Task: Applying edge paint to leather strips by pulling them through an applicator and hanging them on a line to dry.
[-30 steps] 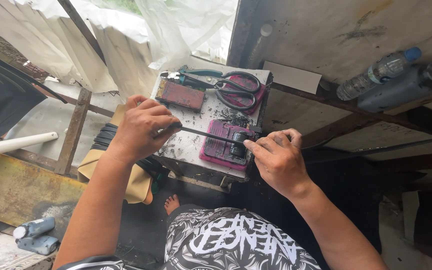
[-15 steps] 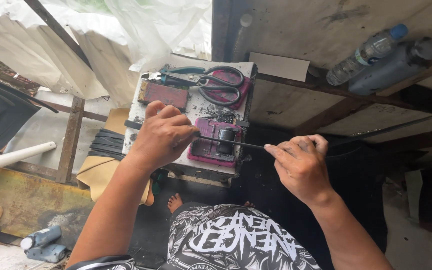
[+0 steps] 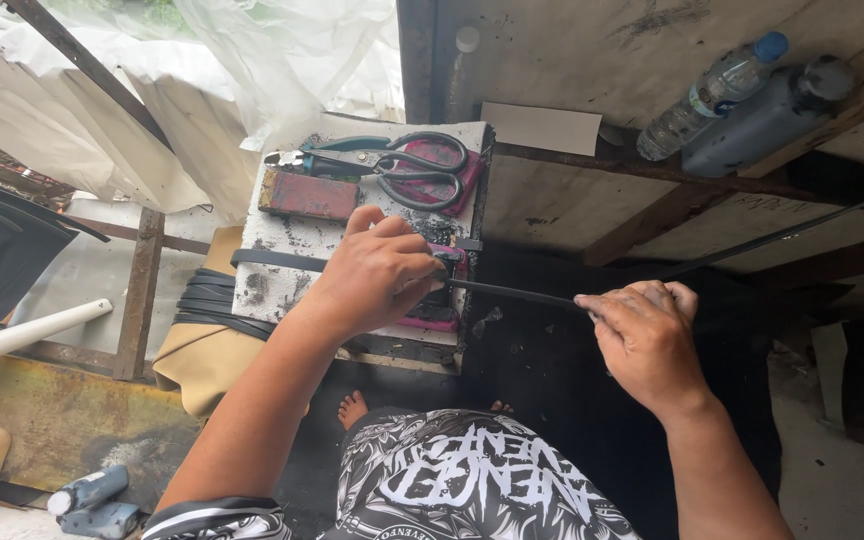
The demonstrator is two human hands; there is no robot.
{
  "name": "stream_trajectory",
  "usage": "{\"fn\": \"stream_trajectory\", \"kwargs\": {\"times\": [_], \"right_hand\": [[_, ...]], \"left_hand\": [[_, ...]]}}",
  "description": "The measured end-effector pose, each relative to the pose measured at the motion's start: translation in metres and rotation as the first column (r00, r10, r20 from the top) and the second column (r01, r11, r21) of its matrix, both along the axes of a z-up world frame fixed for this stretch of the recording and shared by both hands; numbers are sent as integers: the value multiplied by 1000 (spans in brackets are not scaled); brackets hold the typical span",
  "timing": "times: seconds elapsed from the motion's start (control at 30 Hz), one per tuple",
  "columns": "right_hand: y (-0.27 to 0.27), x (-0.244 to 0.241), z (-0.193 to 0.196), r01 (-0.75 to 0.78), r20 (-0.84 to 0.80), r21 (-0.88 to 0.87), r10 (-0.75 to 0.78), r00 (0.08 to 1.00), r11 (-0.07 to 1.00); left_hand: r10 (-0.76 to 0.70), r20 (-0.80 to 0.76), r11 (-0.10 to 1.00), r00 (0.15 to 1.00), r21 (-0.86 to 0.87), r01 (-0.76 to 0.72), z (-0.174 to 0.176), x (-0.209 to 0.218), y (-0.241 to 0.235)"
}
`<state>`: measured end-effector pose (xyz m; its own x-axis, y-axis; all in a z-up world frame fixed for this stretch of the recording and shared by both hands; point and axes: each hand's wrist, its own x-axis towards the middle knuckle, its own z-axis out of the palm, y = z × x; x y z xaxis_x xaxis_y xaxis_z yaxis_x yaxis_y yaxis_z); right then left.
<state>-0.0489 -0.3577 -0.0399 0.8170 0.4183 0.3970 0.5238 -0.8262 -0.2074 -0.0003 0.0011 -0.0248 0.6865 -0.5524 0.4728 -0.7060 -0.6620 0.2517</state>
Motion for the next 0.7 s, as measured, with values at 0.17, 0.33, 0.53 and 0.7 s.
{"fn": "stream_trajectory", "kwargs": {"times": [0.17,0.33,0.53,0.7], "right_hand": [[-5,4,16,-6,-256,198,58,965,980],[-12,22,17,-35,-410,375,199,890,927],[19,41,30,-103,-447,549,395,803,829],[57,50,49,-210,-426,480,436,793,852]], "left_hand": [[-52,-145,995,988,-86,40,21,1,4],[-80,-284,981,955,-190,26,29,3,5],[-83,-370,976,925,-220,0,35,1,2],[-103,-377,966,920,-258,2,38,0,7]]}}
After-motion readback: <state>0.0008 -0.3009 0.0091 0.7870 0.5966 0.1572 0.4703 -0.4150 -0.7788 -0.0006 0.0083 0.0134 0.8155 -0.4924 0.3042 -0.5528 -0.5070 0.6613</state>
